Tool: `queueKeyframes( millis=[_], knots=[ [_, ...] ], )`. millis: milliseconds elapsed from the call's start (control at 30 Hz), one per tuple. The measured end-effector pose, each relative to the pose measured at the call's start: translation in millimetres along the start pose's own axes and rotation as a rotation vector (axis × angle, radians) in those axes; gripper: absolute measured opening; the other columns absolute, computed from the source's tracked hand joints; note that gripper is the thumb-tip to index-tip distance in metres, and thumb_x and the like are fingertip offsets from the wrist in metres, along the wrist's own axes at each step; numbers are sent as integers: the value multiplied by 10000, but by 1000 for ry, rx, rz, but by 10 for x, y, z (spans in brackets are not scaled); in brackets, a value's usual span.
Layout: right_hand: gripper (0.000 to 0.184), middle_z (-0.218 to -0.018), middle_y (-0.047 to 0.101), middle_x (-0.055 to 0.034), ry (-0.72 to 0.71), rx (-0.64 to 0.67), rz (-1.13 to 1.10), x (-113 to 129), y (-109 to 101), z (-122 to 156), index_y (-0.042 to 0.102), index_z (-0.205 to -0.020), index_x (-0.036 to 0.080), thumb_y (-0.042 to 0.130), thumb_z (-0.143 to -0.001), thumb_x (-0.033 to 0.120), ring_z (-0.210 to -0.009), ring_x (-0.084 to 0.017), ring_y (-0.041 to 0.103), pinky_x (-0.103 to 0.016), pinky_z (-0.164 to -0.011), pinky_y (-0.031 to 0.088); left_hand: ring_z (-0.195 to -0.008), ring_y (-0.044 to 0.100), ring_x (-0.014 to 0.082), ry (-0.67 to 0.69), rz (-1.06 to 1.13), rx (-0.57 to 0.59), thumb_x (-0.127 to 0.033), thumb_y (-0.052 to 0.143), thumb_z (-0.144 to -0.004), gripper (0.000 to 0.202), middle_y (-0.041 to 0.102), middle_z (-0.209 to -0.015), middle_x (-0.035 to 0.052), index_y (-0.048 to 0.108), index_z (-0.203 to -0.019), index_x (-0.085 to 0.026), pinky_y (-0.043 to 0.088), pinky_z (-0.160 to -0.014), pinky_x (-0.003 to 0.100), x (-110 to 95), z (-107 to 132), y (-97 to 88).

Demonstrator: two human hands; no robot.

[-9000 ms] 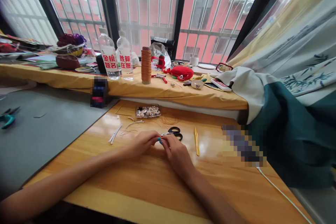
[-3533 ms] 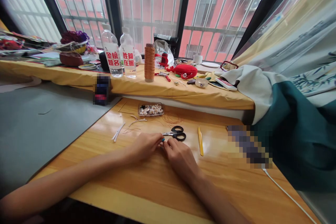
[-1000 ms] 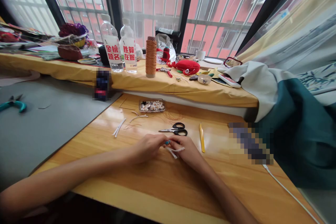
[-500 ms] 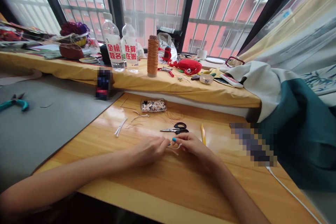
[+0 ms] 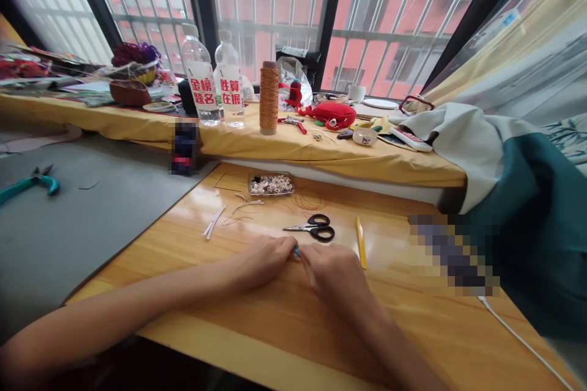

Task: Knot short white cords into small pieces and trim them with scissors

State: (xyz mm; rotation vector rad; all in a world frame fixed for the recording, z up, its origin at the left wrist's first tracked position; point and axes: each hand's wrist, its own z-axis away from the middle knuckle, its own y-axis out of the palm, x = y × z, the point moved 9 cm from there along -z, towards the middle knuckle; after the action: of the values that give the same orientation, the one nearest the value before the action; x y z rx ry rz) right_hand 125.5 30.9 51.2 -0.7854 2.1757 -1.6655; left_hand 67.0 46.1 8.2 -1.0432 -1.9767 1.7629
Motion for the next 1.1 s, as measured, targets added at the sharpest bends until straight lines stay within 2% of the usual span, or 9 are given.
queueKeyframes(
  millis=[67, 167, 267, 367, 433, 500, 600, 767, 1100],
  knots=[
    [270, -631, 639, -71, -121, -81, 80, 197, -6, 50, 641, -755, 163, 380, -821, 182, -573, -172, 572, -262, -550, 368, -620, 514, 152, -45, 80, -26, -154, 337, -808, 138, 563, -695, 49, 473, -792, -134, 406, -587, 259, 70, -17, -9],
    [280, -691, 653, -82, -154, -142, -56, 313, 49, 101, 634, -830, 154, 354, -834, 163, -628, -170, 592, -258, -591, 406, -595, 474, 119, -143, 231, -100, -166, 393, -768, 94, 547, -687, 16, 472, -812, -143, 383, -565, 225, 217, -39, -30],
    [287, -753, 659, -67, -5, -109, -390, 237, 160, 104, 627, -862, 167, 342, -842, 193, -660, -159, 595, -240, -605, 429, -577, 436, 95, -218, 419, -189, -166, 375, -768, 100, 514, -650, -12, 472, -780, -151, 360, -548, 203, 315, -43, -82],
    [262, -618, 624, -16, 185, -20, -657, 110, 315, 96, 633, -843, 184, 382, -829, 257, -546, -138, 557, -221, -524, 415, -534, 393, 75, -230, 649, -244, -215, 314, -816, 180, 449, -587, -31, 461, -732, -154, 344, -516, 183, 310, -38, -153],
    [258, -516, 560, 14, 228, 60, -756, 56, 401, 72, 635, -825, 181, 395, -819, 275, -442, -111, 494, -210, -465, 385, -508, 378, 65, -210, 818, -248, -262, 285, -838, 227, 427, -585, -33, 451, -728, -154, 336, -482, 170, 269, -35, -193],
    [273, -477, 511, 27, 208, 115, -803, 1, 427, 28, 632, -763, 170, 386, -818, 275, -398, -91, 446, -203, -444, 365, -504, 387, 61, -173, 918, -229, -291, 293, -840, 238, 429, -594, -32, 448, -724, -152, 338, -474, 163, 213, -37, -228],
    [298, -489, 508, 12, 118, 118, -714, -106, 347, -43, 617, -648, 167, 388, -814, 262, -458, -100, 459, -209, -484, 364, -550, 417, 67, -98, 863, -169, -255, 325, -830, 209, 454, -600, -28, 460, -710, -150, 358, -529, 167, 116, -44, -260],
    [197, -649, 574, -27, -8, 2, -454, -247, 156, -68, 631, -804, 183, 436, -782, 200, -601, -125, 506, -223, -561, 378, -644, 464, 96, -51, 590, -54, -169, 336, -815, 166, 543, -705, 13, 481, -738, -140, 369, -605, 197, 30, -59, -167],
    [227, -682, 569, -42, -183, -115, -297, -250, 140, -27, 611, -931, 187, 412, -825, 214, -601, -112, 522, -215, -549, 406, -702, 520, 127, -110, 455, -93, -209, 314, -838, 175, 584, -807, 46, 419, -966, -154, 395, -647, 229, 85, -38, -49]
  ],
)
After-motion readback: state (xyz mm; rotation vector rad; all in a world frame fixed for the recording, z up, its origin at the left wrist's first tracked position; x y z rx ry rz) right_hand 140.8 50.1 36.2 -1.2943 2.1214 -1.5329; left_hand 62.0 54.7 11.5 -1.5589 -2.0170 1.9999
